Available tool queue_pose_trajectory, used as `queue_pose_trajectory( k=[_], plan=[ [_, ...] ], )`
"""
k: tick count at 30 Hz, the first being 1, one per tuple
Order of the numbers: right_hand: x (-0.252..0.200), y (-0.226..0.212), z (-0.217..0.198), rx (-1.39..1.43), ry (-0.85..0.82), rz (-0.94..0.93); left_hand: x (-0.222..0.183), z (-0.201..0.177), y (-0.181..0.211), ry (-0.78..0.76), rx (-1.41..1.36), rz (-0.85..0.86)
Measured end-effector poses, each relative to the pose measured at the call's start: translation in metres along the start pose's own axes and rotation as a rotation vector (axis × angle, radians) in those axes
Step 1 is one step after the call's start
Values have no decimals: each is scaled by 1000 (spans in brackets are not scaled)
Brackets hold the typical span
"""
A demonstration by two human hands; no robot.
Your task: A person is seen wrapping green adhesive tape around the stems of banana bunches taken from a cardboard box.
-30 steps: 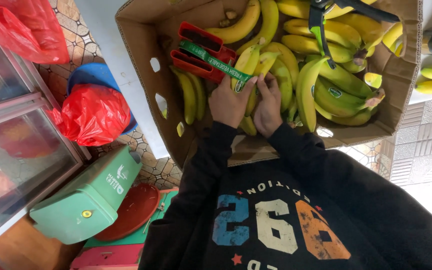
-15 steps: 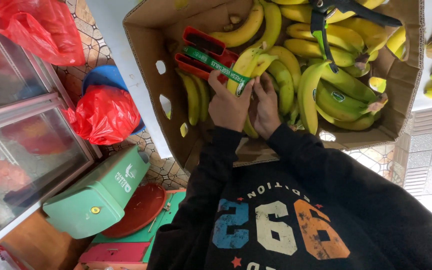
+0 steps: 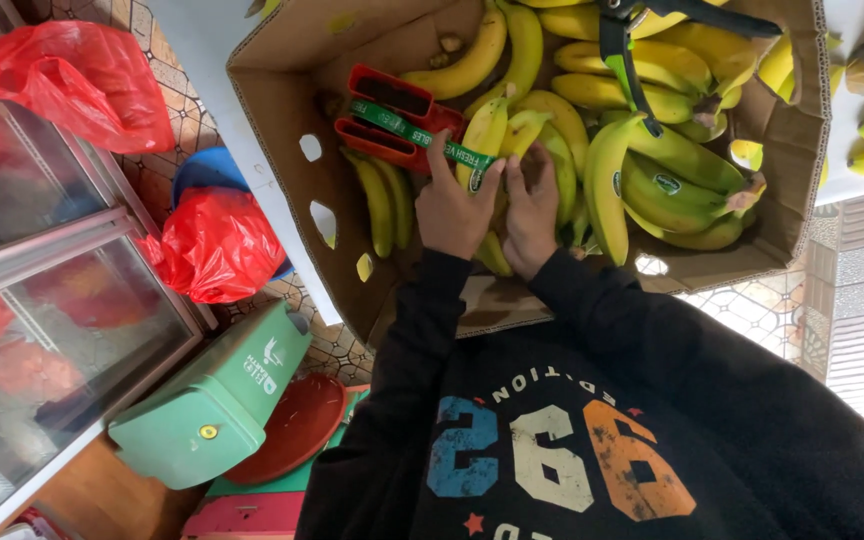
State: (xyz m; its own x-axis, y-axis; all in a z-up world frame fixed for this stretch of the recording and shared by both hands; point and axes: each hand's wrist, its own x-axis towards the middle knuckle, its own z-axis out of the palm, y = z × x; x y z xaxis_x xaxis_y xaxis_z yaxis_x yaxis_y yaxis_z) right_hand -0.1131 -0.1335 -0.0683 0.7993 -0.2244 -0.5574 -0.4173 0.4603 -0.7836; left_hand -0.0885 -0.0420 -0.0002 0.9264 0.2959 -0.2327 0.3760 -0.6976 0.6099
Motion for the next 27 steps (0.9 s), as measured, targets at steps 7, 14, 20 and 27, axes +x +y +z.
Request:
queue_pose_trajectory(
  k=[7,14,20,27],
  plan=[
    [-8,-13,14,-33,0,2,2,-6,-4,-29,-16,33],
    [-8,-11,17,-47,26,-20,1,5,-9,21,63,58],
    [-5,3,20,-16,32,8,0,8,-13,27,145,61],
    [-20,-23,44,-14,67,-55,-4,5,-4,52,249,36]
  ],
)
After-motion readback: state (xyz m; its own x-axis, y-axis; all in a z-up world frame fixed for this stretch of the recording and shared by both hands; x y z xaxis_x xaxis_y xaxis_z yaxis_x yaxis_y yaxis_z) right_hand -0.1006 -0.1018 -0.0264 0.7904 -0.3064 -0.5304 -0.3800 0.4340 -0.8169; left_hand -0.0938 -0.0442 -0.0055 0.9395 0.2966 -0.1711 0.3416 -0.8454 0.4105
